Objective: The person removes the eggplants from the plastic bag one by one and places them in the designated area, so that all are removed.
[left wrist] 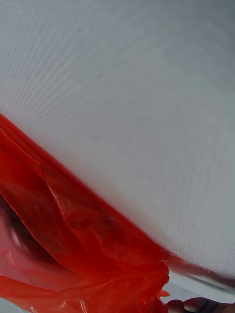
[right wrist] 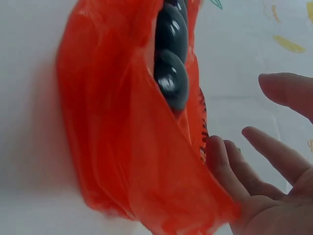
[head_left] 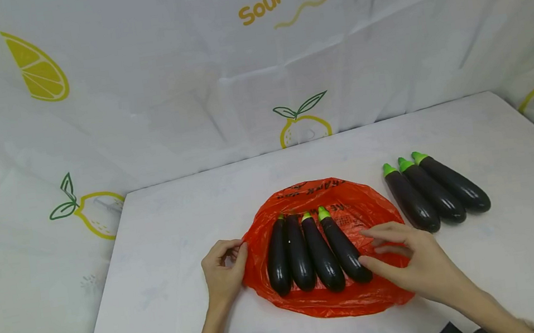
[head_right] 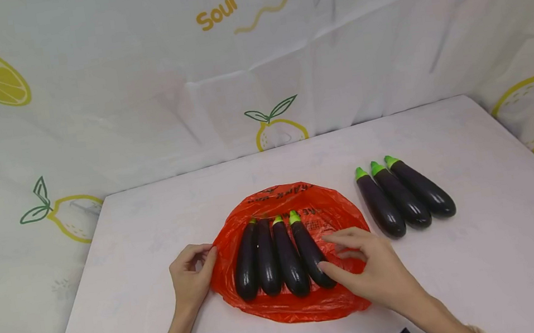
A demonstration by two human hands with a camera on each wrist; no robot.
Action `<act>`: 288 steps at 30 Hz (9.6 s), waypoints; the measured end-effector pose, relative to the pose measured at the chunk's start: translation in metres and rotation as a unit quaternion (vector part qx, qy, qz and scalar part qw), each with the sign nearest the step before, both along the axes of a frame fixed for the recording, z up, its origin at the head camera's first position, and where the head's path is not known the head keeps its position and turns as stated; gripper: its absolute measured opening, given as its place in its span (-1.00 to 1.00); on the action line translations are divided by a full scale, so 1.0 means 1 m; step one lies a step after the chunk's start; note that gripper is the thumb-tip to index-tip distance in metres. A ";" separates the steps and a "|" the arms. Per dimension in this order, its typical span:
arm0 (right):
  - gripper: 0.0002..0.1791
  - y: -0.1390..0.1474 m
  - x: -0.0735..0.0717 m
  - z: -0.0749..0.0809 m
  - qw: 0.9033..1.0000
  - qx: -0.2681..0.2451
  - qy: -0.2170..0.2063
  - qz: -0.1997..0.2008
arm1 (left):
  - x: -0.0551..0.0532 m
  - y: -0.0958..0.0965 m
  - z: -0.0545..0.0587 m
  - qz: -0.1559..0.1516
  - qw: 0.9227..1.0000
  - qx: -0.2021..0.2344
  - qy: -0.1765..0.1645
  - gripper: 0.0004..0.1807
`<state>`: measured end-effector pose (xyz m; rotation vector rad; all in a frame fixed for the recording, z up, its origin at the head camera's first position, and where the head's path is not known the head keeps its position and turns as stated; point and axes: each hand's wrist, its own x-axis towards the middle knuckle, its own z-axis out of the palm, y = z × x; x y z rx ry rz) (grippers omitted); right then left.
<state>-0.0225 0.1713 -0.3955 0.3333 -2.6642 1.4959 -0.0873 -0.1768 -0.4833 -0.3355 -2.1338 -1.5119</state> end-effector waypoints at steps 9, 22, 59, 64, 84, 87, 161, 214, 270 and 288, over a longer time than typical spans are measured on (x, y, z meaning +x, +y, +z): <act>-0.35 -0.014 -0.001 -0.005 0.997 0.025 -0.070 0.005 | 0.002 0.002 0.004 0.006 1.000 -0.004 -0.014 -0.87; -0.19 -0.019 -0.003 -0.013 0.991 0.065 -0.115 0.007 | 0.002 0.005 0.008 0.004 1.000 0.000 -0.013 -0.88; -0.32 -0.016 0.005 -0.011 0.993 0.035 -0.109 0.010 | 0.001 0.000 0.001 0.001 1.000 -0.003 -0.020 -0.88; -0.31 -0.014 0.009 -0.005 0.993 0.042 -0.110 0.001 | 0.000 0.000 -0.001 0.006 1.000 -0.004 -0.010 -0.87; -0.37 0.005 0.010 0.009 0.994 0.091 -0.018 -0.051 | 0.003 0.007 0.011 0.012 1.000 -0.007 0.012 -0.87; -0.36 0.009 0.009 0.009 0.994 0.091 -0.003 -0.059 | 0.003 0.007 0.013 0.010 1.000 -0.002 0.008 -0.88; -0.38 0.145 -0.036 -0.005 0.978 0.015 0.097 -0.186 | 0.000 -0.001 0.000 -0.010 1.000 -0.004 -0.011 -0.90; -0.32 0.194 -0.054 -0.035 0.958 0.129 -0.132 -0.219 | 0.002 0.004 0.008 0.006 1.000 -0.011 -0.018 -0.88; -0.36 0.188 -0.048 -0.045 0.966 0.129 -0.067 -0.214 | 0.001 0.000 0.001 -0.007 1.000 -0.004 -0.025 -0.92; -0.41 0.188 -0.046 -0.044 0.965 0.124 -0.053 -0.227 | 0.000 0.001 0.001 0.002 0.999 -0.015 -0.031 -0.91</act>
